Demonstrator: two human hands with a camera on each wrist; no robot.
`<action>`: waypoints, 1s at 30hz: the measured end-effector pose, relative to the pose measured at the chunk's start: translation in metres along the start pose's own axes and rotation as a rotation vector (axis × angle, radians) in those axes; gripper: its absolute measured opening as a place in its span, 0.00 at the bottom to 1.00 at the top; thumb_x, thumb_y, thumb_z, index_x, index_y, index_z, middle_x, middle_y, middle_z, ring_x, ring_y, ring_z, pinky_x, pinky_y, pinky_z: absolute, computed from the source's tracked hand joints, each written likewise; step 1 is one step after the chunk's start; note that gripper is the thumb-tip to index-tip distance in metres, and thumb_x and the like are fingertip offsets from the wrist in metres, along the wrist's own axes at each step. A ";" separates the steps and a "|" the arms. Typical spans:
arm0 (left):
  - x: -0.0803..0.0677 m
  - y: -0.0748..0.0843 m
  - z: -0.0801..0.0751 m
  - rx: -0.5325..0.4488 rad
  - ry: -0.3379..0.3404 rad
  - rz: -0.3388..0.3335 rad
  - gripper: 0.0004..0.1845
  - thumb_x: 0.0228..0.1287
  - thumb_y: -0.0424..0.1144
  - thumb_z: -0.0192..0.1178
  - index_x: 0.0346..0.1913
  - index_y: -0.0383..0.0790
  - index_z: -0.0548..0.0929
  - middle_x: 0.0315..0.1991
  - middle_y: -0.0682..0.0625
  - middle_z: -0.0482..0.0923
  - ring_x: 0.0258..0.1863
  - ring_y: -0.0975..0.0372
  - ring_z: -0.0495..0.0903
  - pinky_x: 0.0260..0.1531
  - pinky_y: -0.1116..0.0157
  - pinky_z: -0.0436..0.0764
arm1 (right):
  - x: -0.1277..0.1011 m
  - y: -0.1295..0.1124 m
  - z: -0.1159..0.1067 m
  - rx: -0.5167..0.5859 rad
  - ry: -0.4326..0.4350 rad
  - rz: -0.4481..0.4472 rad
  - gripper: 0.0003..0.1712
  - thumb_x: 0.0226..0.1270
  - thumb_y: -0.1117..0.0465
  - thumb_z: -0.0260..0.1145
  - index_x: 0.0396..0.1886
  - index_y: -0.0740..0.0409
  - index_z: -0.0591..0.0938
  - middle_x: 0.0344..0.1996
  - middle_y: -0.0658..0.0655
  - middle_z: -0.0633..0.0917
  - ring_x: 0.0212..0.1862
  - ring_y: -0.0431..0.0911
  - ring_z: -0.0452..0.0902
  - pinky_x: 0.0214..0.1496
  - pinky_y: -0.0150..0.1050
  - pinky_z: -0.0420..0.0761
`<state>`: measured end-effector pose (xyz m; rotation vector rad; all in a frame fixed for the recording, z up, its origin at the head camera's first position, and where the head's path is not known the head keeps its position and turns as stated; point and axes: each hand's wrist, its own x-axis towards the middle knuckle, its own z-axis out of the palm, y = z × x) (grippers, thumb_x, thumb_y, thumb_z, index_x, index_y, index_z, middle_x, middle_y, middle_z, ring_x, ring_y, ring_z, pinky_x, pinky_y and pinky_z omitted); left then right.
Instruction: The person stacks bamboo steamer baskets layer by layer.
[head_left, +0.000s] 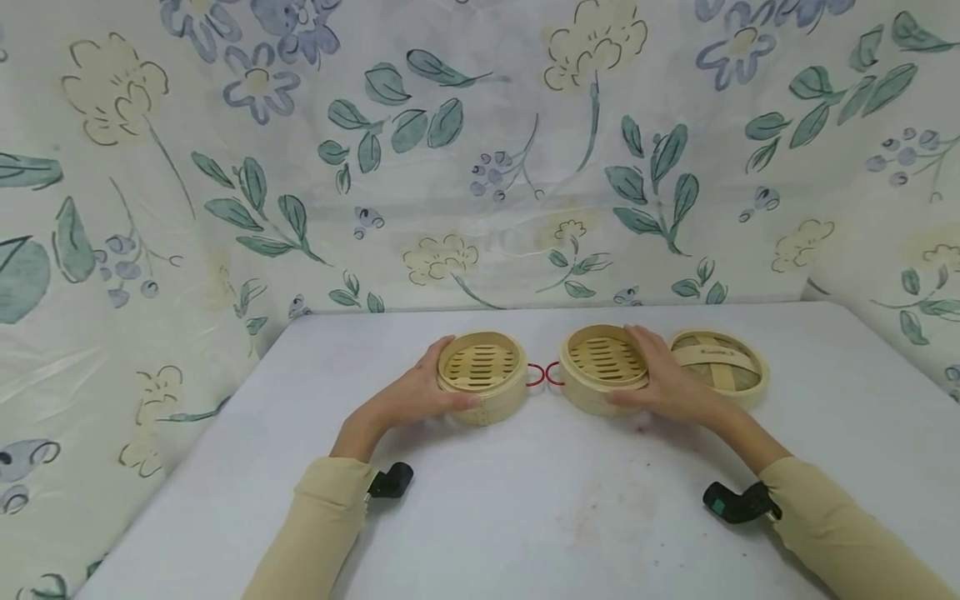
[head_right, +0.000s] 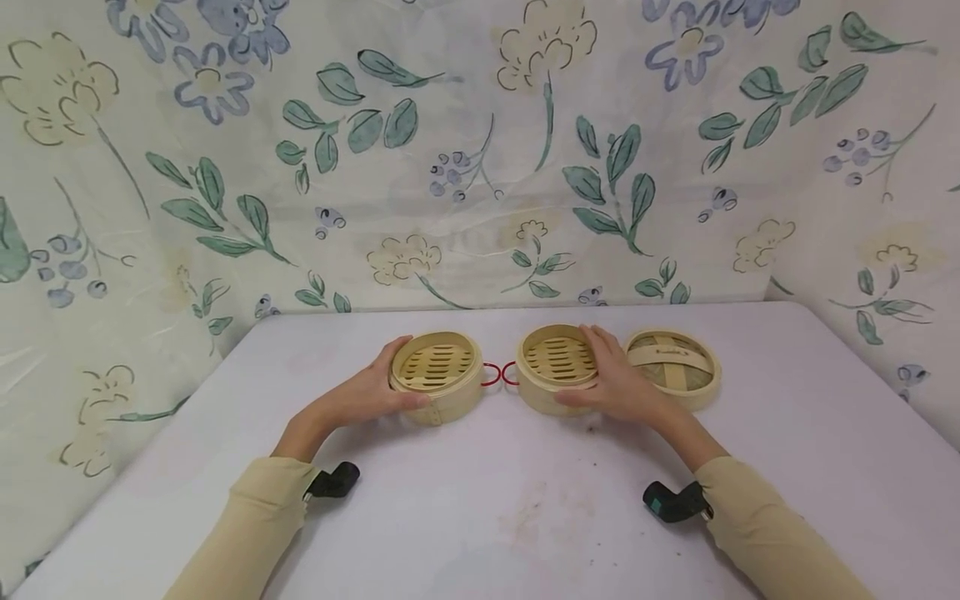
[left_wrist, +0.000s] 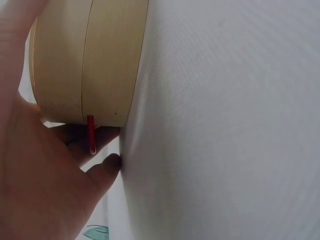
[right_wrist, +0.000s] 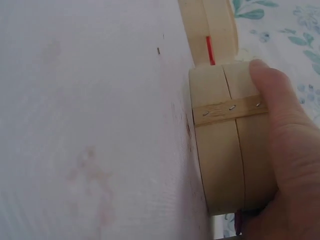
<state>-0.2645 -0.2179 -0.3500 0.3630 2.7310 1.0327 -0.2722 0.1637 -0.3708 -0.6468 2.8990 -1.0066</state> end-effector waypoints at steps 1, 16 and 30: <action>0.000 0.000 0.000 -0.003 -0.001 0.002 0.66 0.47 0.66 0.71 0.79 0.48 0.39 0.77 0.41 0.52 0.76 0.46 0.52 0.70 0.39 0.55 | 0.000 0.001 0.000 -0.002 0.006 -0.004 0.65 0.57 0.38 0.72 0.79 0.63 0.45 0.76 0.71 0.46 0.75 0.69 0.44 0.70 0.70 0.54; 0.000 -0.003 -0.003 -0.011 -0.018 0.006 0.66 0.47 0.67 0.71 0.79 0.48 0.39 0.78 0.41 0.50 0.77 0.47 0.49 0.71 0.40 0.52 | -0.001 0.000 0.004 -0.004 0.029 -0.014 0.65 0.55 0.38 0.73 0.79 0.61 0.47 0.75 0.71 0.49 0.73 0.68 0.50 0.69 0.69 0.58; 0.000 -0.002 -0.005 0.002 -0.005 0.000 0.66 0.45 0.66 0.73 0.79 0.49 0.41 0.75 0.40 0.57 0.75 0.46 0.55 0.69 0.39 0.56 | 0.001 -0.003 0.003 -0.008 0.110 0.010 0.68 0.47 0.35 0.77 0.78 0.60 0.52 0.74 0.67 0.55 0.73 0.64 0.55 0.69 0.65 0.62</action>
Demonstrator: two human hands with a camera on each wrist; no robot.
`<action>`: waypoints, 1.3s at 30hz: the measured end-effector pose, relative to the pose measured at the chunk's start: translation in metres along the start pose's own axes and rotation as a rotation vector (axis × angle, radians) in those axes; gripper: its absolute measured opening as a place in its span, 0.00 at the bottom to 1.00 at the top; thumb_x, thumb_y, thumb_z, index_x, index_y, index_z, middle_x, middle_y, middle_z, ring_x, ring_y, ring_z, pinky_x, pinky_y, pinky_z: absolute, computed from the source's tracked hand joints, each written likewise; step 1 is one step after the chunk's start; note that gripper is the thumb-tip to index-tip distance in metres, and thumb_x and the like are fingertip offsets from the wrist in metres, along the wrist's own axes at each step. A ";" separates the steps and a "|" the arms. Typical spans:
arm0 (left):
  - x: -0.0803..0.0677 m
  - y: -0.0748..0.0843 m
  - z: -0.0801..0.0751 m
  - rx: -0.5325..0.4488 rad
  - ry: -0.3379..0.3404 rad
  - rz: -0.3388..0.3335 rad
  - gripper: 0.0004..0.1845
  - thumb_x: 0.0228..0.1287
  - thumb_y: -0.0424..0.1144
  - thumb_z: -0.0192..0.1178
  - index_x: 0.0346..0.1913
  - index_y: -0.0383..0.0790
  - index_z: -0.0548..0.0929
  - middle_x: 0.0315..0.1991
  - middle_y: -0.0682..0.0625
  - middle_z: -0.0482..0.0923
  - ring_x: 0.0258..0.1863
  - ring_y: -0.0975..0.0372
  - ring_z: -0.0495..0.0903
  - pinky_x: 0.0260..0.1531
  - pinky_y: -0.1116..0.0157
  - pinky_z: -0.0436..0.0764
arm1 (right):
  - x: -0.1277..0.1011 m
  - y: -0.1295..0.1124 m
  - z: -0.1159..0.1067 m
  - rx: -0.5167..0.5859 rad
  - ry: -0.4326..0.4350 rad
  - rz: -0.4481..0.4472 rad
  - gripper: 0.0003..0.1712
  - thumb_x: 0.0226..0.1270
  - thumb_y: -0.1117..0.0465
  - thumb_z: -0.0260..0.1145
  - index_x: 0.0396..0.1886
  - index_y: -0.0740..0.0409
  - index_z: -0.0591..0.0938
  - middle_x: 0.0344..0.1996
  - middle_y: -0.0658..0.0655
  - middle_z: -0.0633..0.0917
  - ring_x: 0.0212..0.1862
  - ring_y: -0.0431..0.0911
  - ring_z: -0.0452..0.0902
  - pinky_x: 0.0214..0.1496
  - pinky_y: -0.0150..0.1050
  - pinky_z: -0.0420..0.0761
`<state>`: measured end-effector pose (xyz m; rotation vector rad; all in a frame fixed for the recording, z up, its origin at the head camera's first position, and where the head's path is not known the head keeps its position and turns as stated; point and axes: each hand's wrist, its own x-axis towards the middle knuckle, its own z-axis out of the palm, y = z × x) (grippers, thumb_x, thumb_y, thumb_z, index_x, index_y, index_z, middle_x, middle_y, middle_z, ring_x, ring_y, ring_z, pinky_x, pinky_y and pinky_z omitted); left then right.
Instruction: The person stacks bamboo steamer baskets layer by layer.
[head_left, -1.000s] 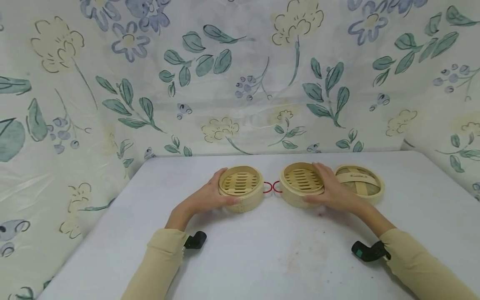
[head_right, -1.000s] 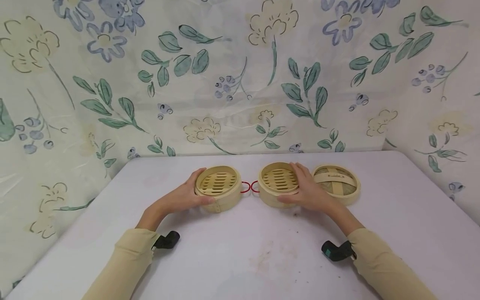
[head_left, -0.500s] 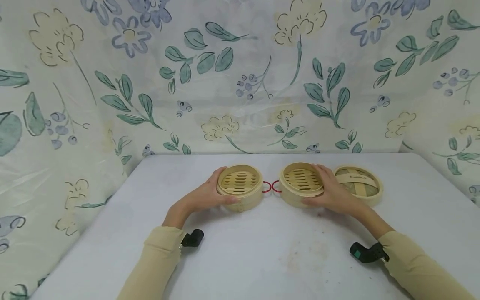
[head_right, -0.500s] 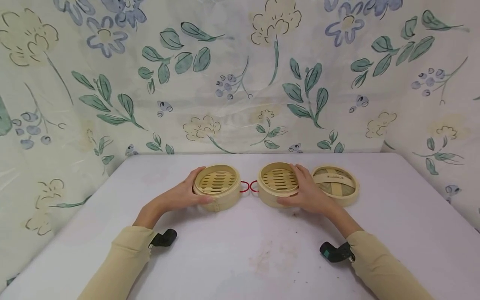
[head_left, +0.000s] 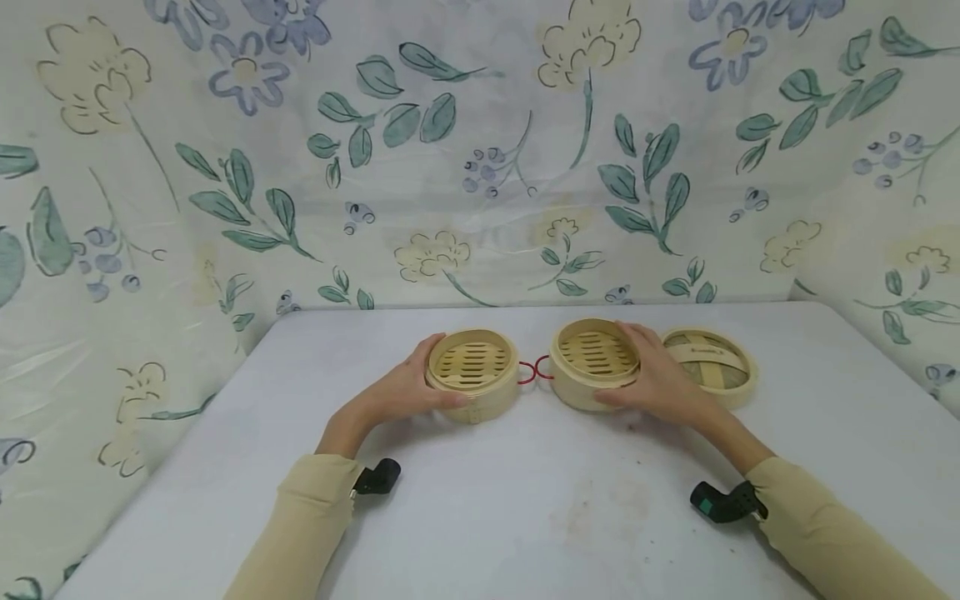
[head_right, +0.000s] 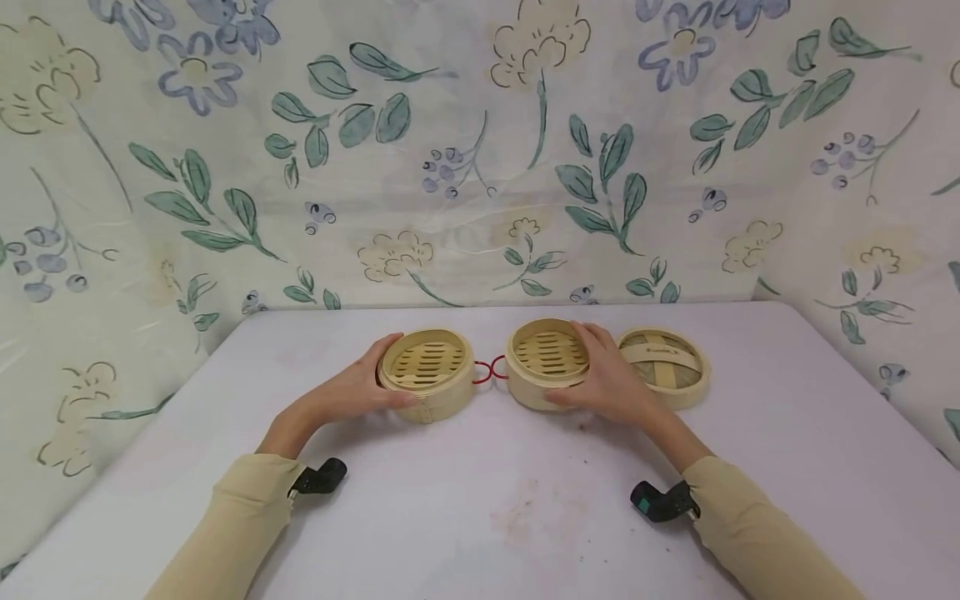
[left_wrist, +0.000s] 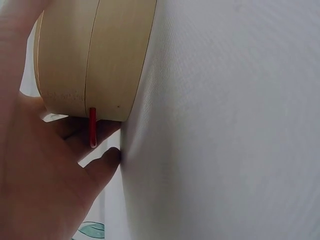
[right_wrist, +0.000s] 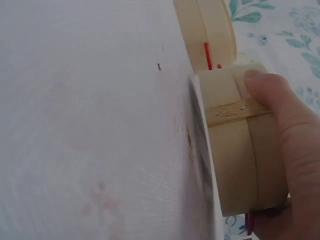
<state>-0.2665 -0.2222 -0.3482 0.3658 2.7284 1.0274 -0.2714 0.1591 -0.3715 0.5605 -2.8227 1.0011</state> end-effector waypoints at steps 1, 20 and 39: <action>0.000 0.000 0.000 0.004 0.005 -0.003 0.66 0.45 0.66 0.72 0.79 0.50 0.42 0.74 0.40 0.58 0.74 0.46 0.56 0.69 0.39 0.57 | 0.000 -0.001 0.000 -0.002 0.006 -0.003 0.68 0.47 0.35 0.77 0.78 0.60 0.52 0.74 0.67 0.55 0.73 0.64 0.56 0.69 0.65 0.62; 0.002 0.009 0.011 0.023 0.005 0.011 0.66 0.43 0.67 0.72 0.79 0.50 0.44 0.75 0.41 0.58 0.74 0.45 0.57 0.68 0.38 0.57 | -0.002 -0.015 -0.017 -0.014 -0.001 0.029 0.68 0.49 0.35 0.76 0.78 0.61 0.51 0.74 0.71 0.56 0.72 0.66 0.55 0.69 0.67 0.61; 0.005 0.018 0.022 0.019 0.013 0.017 0.65 0.42 0.66 0.73 0.79 0.51 0.45 0.75 0.44 0.59 0.73 0.47 0.59 0.69 0.41 0.60 | -0.002 -0.017 -0.032 -0.005 0.029 0.043 0.65 0.50 0.34 0.75 0.77 0.61 0.55 0.74 0.69 0.58 0.73 0.65 0.54 0.69 0.68 0.60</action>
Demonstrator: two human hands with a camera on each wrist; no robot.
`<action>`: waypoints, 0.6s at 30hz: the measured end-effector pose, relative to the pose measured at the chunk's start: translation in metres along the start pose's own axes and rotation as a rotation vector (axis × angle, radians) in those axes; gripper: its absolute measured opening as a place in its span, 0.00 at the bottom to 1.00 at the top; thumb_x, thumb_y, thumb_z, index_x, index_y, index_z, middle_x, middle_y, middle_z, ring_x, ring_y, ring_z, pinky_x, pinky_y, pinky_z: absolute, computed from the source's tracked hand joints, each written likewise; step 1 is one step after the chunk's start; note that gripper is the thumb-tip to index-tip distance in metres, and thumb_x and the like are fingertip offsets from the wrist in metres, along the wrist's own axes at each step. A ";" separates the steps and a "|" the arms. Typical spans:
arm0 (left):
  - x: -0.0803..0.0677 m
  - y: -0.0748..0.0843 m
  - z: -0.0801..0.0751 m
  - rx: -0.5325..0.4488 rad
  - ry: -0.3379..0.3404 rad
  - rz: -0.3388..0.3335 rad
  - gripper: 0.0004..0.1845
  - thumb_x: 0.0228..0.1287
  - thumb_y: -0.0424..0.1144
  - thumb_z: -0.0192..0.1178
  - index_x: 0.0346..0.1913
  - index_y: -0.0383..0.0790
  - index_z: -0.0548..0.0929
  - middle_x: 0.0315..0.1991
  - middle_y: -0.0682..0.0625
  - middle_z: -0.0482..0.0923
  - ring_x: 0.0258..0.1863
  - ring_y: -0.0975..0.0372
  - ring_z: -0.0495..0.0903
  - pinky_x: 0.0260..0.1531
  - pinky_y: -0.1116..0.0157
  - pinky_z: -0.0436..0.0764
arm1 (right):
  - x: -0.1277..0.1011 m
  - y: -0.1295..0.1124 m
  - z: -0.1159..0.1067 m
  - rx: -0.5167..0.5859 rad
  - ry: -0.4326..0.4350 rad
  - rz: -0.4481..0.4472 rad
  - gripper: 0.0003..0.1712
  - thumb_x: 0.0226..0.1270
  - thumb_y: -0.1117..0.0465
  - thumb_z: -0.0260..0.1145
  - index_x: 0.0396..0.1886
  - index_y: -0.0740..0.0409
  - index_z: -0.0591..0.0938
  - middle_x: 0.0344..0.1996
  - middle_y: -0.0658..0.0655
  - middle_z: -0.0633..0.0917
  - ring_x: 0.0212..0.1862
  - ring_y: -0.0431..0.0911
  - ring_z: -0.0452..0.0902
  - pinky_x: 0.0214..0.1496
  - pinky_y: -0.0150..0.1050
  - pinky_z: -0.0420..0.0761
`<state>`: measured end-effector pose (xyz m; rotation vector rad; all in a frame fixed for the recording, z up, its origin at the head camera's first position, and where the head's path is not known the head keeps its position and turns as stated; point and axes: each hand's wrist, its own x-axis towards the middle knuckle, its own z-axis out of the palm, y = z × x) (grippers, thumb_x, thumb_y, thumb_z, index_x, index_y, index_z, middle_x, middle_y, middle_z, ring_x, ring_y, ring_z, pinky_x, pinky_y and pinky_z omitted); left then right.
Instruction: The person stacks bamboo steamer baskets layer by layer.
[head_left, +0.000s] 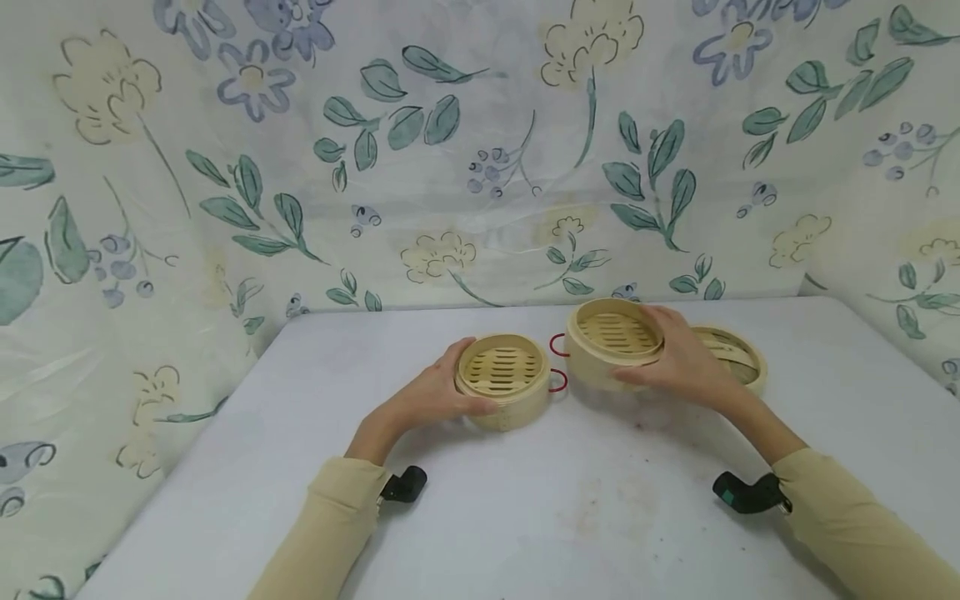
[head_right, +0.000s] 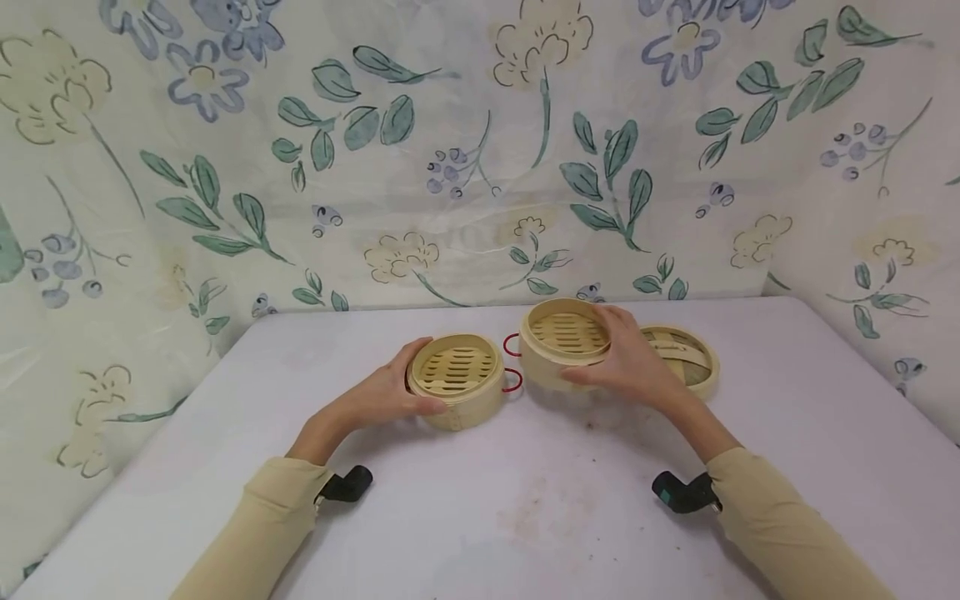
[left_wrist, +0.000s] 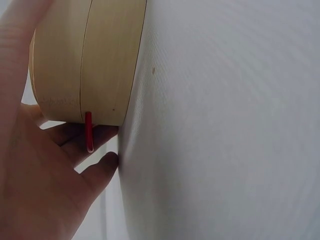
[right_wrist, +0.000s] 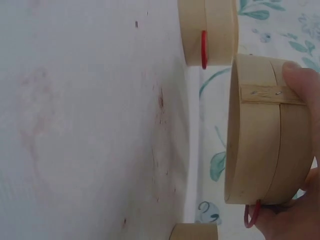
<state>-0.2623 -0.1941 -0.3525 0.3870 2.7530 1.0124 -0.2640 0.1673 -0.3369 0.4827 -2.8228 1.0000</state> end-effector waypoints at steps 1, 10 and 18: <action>0.000 0.000 0.000 -0.003 0.002 0.002 0.65 0.43 0.65 0.74 0.79 0.51 0.45 0.75 0.44 0.59 0.73 0.48 0.59 0.69 0.41 0.60 | 0.001 -0.001 0.000 0.005 -0.002 -0.002 0.65 0.50 0.34 0.75 0.77 0.61 0.55 0.73 0.69 0.58 0.72 0.65 0.54 0.68 0.68 0.61; 0.000 0.002 0.000 -0.013 -0.007 0.013 0.64 0.43 0.64 0.74 0.79 0.52 0.46 0.74 0.44 0.60 0.73 0.49 0.61 0.69 0.42 0.60 | 0.014 -0.017 0.007 0.039 0.005 -0.034 0.65 0.49 0.34 0.76 0.78 0.58 0.55 0.74 0.66 0.57 0.73 0.63 0.55 0.69 0.66 0.61; 0.000 0.001 -0.001 -0.013 -0.010 0.003 0.64 0.43 0.64 0.74 0.79 0.52 0.45 0.73 0.45 0.61 0.72 0.50 0.62 0.69 0.43 0.61 | 0.030 -0.044 0.017 0.099 -0.007 -0.082 0.64 0.47 0.37 0.78 0.77 0.58 0.57 0.73 0.64 0.59 0.71 0.59 0.59 0.68 0.62 0.65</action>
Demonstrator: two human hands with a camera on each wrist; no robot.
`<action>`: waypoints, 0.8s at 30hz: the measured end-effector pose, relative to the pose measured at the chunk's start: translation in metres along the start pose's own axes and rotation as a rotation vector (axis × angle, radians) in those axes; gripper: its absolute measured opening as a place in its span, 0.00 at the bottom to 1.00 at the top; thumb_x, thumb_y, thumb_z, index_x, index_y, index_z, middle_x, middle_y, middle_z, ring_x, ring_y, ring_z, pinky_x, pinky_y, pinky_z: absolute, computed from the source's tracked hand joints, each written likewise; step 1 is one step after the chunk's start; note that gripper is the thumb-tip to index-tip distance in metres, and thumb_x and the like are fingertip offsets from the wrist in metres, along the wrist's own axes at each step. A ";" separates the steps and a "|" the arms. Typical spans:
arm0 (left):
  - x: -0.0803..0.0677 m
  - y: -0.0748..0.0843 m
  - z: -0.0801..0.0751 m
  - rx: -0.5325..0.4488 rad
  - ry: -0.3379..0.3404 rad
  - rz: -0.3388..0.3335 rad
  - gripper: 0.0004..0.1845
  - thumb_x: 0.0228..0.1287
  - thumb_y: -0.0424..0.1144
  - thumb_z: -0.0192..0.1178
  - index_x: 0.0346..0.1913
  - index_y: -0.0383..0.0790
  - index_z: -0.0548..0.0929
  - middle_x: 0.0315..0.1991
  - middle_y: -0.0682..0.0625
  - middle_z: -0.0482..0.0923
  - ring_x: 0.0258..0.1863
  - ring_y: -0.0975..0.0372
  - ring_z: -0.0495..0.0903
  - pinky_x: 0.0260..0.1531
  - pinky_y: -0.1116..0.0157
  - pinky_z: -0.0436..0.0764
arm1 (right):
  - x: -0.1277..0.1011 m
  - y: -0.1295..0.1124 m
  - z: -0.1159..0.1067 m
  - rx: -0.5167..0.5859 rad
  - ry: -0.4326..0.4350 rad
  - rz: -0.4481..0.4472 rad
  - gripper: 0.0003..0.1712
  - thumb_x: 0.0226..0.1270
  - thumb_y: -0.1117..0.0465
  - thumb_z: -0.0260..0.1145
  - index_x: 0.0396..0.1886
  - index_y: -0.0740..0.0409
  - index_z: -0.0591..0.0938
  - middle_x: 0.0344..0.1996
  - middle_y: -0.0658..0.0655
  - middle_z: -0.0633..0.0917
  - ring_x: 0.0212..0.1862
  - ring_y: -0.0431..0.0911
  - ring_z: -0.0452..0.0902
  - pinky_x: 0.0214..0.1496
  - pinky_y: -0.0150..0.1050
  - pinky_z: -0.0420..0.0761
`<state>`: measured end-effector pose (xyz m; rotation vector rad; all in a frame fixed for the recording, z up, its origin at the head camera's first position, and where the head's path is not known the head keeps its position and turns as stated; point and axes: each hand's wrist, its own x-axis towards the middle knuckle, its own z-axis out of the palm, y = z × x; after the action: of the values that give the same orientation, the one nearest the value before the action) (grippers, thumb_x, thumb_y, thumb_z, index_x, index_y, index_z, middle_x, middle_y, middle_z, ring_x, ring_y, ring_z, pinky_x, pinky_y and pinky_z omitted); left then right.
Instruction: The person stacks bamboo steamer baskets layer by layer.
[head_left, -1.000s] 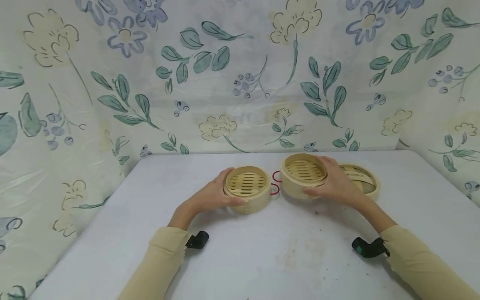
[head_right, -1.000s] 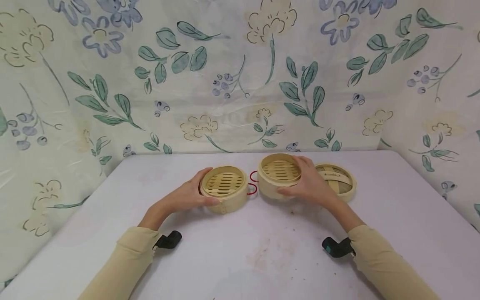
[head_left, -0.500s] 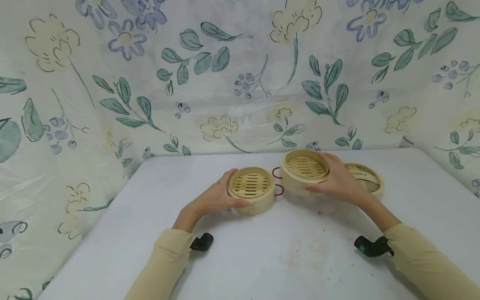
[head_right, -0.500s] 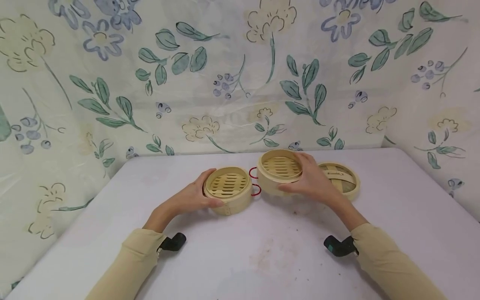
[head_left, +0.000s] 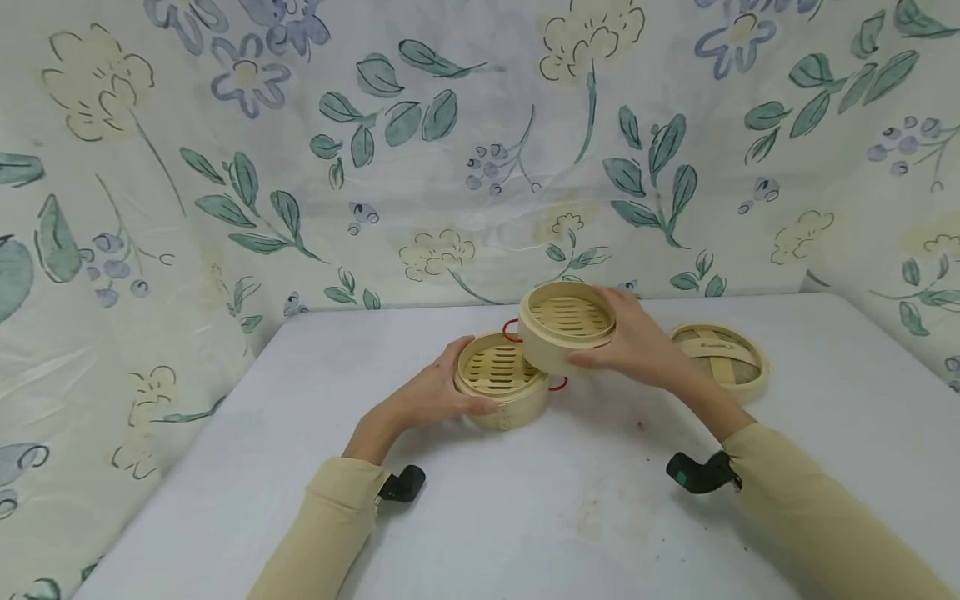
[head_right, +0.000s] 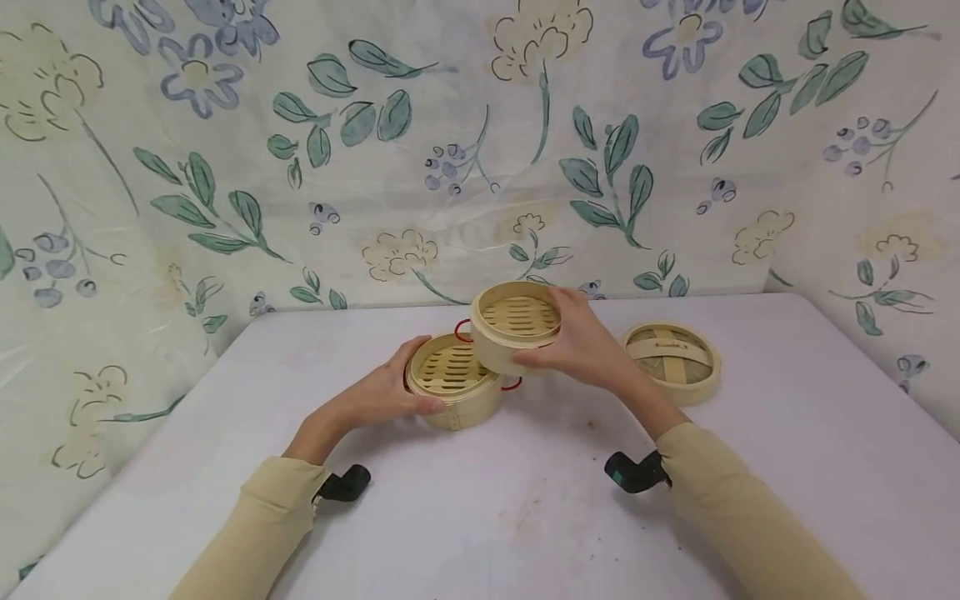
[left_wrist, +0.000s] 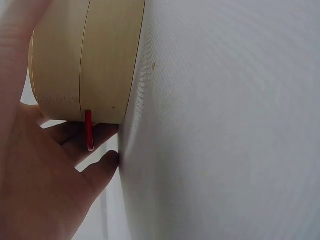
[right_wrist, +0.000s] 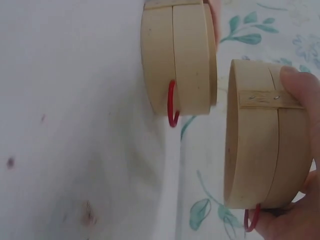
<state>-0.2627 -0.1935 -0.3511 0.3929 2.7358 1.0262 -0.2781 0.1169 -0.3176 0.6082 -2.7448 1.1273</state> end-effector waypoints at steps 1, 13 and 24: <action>0.000 0.000 0.000 -0.002 0.002 0.005 0.64 0.43 0.64 0.74 0.79 0.52 0.46 0.72 0.46 0.62 0.71 0.50 0.63 0.69 0.44 0.61 | 0.002 -0.003 0.002 0.003 -0.008 -0.001 0.64 0.47 0.37 0.78 0.77 0.58 0.57 0.73 0.64 0.59 0.70 0.59 0.60 0.68 0.61 0.66; -0.001 -0.002 0.000 -0.071 -0.006 0.014 0.64 0.43 0.62 0.76 0.78 0.51 0.46 0.72 0.48 0.62 0.70 0.54 0.64 0.69 0.49 0.62 | 0.018 -0.037 0.035 0.044 -0.061 -0.019 0.63 0.45 0.40 0.79 0.77 0.57 0.58 0.72 0.64 0.58 0.67 0.57 0.65 0.67 0.57 0.69; -0.001 0.000 -0.001 -0.112 -0.014 0.008 0.67 0.44 0.59 0.76 0.78 0.41 0.41 0.71 0.42 0.62 0.70 0.54 0.63 0.72 0.50 0.59 | 0.017 -0.051 0.050 0.034 -0.061 -0.049 0.65 0.45 0.41 0.79 0.77 0.60 0.56 0.71 0.64 0.60 0.65 0.56 0.66 0.66 0.56 0.71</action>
<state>-0.2615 -0.1939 -0.3502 0.3911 2.6511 1.1671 -0.2709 0.0438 -0.3160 0.7209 -2.7503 1.1655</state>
